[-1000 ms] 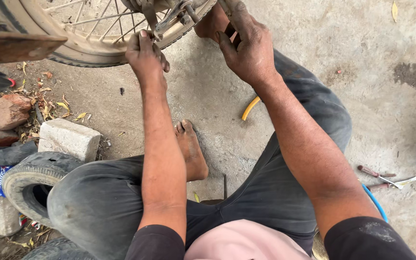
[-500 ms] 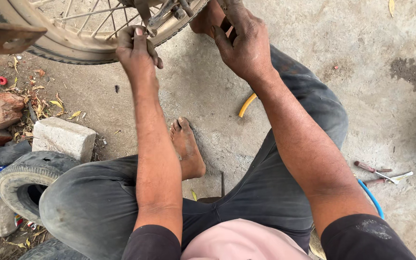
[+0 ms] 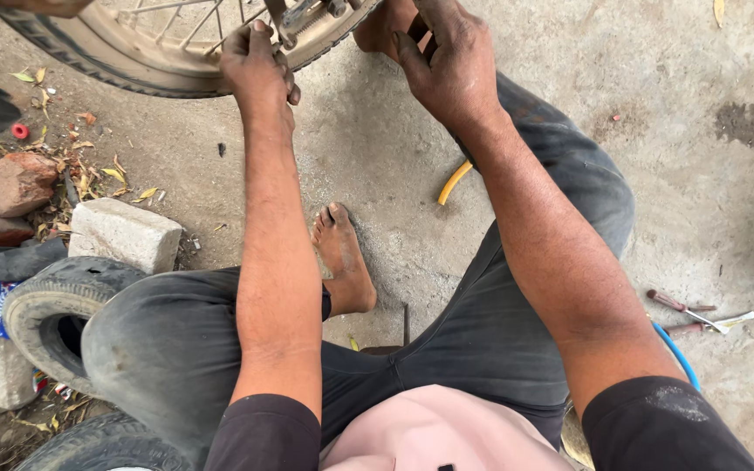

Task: The person sits on the ground beside a motorcycle and works on the rear wheel brake linkage by hand, then uses a yellow-handled screwdriver to turn and adjust the brake rod nut, repeatedly repositioning their hands on the fitting.

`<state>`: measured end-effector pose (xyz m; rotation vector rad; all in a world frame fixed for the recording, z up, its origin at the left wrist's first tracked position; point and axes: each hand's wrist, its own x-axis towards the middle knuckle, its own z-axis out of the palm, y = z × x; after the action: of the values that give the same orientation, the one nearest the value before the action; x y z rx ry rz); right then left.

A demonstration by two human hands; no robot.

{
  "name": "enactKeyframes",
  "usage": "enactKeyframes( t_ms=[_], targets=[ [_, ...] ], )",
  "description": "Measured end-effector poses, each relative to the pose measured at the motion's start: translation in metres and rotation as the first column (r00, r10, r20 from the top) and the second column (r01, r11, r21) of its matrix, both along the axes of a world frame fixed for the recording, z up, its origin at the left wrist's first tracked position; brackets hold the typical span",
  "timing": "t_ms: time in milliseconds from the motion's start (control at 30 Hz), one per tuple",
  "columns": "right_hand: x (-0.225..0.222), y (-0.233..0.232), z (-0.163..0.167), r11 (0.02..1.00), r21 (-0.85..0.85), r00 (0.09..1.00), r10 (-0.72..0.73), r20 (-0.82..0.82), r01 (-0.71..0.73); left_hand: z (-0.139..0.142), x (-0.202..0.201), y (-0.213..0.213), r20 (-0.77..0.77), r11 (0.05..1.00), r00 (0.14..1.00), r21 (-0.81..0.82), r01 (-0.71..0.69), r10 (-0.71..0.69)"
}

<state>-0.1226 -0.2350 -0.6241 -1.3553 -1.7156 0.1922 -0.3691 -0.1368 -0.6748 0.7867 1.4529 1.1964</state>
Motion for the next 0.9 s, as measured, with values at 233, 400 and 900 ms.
enactKeyframes(
  t_ms=[233,400,900],
  targets=[
    [-0.003,0.0,0.009,1.0,-0.021,0.998,-0.008,-0.061,0.007,0.034,0.007,-0.018,-0.206,0.99,0.975,0.089,0.105,-0.085],
    [-0.002,0.001,0.005,1.0,0.005,0.999,-0.019,-0.038,0.02,0.024,0.009,-0.026,-0.132,0.968,0.991,0.244,0.062,-0.03],
    [0.003,0.003,-0.014,1.0,-0.005,1.0,-0.017,-0.011,0.017,-0.004,0.004,-0.034,-0.02,0.924,0.995,0.37,0.1,-0.099]
  ],
)
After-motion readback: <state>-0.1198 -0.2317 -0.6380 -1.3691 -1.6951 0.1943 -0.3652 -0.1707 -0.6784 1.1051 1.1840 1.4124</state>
